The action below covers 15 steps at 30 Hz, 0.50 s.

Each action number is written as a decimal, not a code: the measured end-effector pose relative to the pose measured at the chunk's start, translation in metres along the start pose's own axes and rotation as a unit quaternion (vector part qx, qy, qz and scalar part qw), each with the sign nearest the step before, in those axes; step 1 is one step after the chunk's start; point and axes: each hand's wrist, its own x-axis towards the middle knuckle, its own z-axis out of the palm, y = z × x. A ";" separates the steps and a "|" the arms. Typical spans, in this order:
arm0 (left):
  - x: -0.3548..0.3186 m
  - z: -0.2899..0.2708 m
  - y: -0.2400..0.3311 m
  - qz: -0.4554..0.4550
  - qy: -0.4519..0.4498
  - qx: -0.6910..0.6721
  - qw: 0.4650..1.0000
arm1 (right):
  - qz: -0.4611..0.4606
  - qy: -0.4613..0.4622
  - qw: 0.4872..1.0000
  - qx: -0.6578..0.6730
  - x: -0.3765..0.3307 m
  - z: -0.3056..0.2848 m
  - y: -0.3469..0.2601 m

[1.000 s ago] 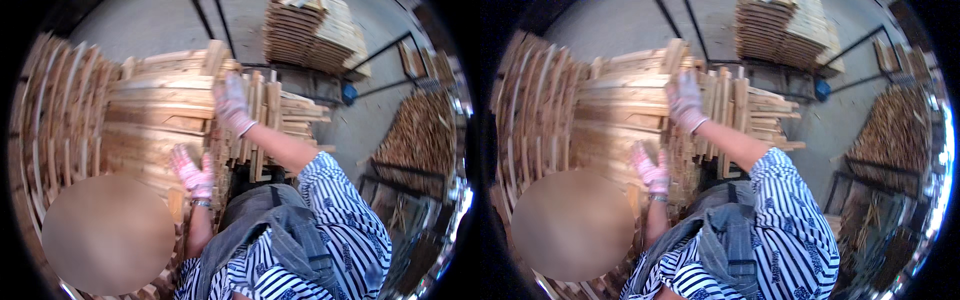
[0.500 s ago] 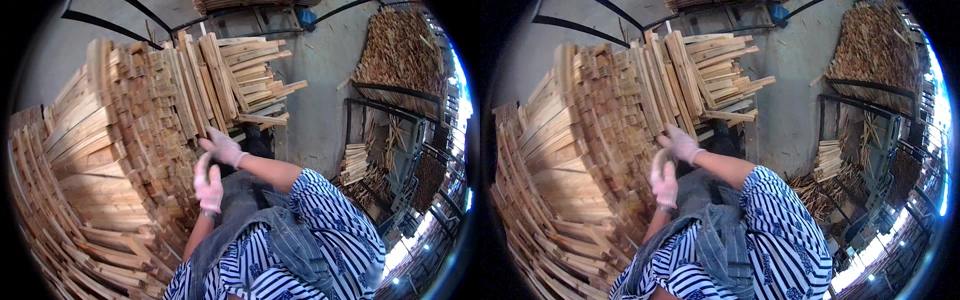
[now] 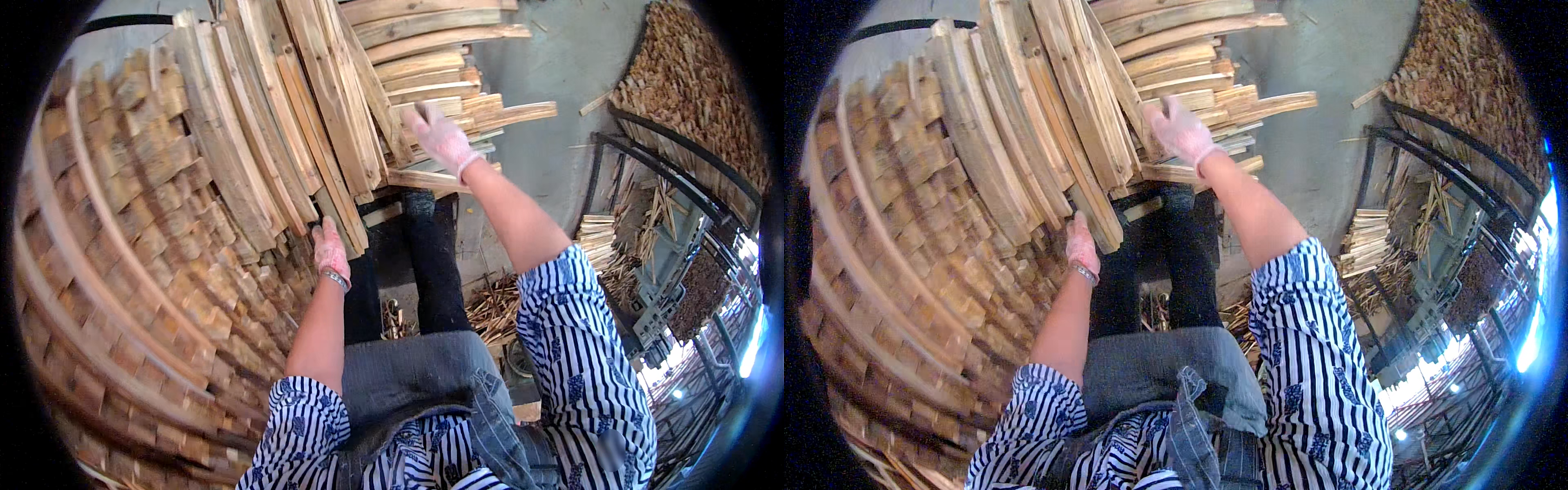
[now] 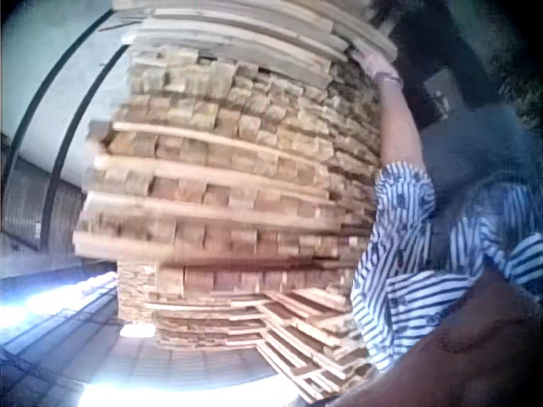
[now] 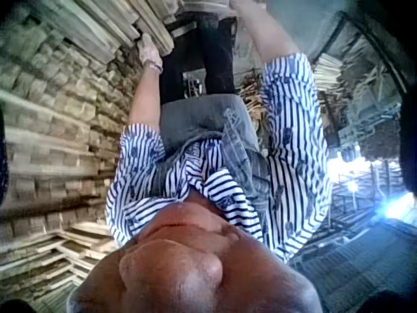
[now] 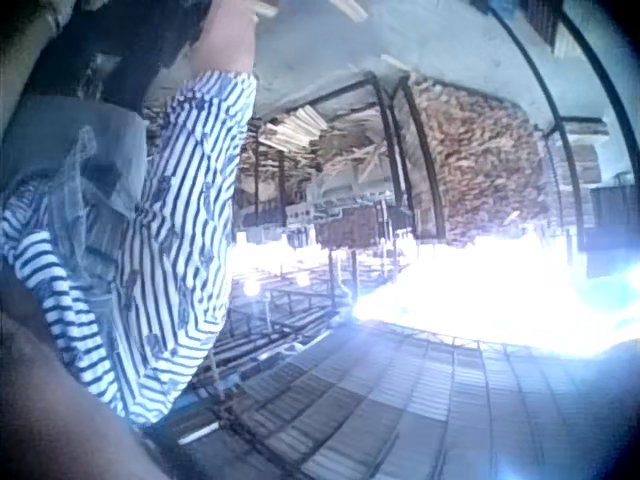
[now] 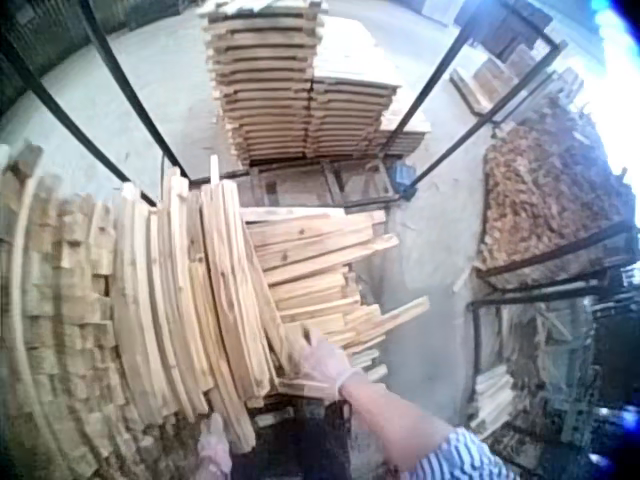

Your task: The person repeatedly picks up bundles of wooden planks from a large pile and stacks them onto a growing stack. The person wears gloves and uses both hands to lift and align the wood pieces, maintaining a consistent workflow throughout the clip.

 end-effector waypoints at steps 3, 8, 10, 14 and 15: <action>0.011 0.011 0.008 0.034 -0.080 -0.064 0.994 | -0.028 0.113 0.993 0.020 0.054 0.042 0.010; 0.014 0.035 -0.005 0.036 -0.076 -0.095 0.992 | 0.015 0.161 0.987 0.019 0.068 0.118 -0.022; -0.001 0.023 0.002 0.071 -0.175 -0.062 0.980 | -0.024 0.164 0.982 0.092 0.063 0.107 -0.008; -0.003 0.035 0.017 0.066 -0.144 -0.175 0.972 | -0.007 0.052 0.991 0.121 0.074 0.086 -0.002; 0.000 0.041 0.026 0.083 -0.072 -0.143 0.984 | -0.053 0.021 0.991 0.124 0.070 0.090 -0.005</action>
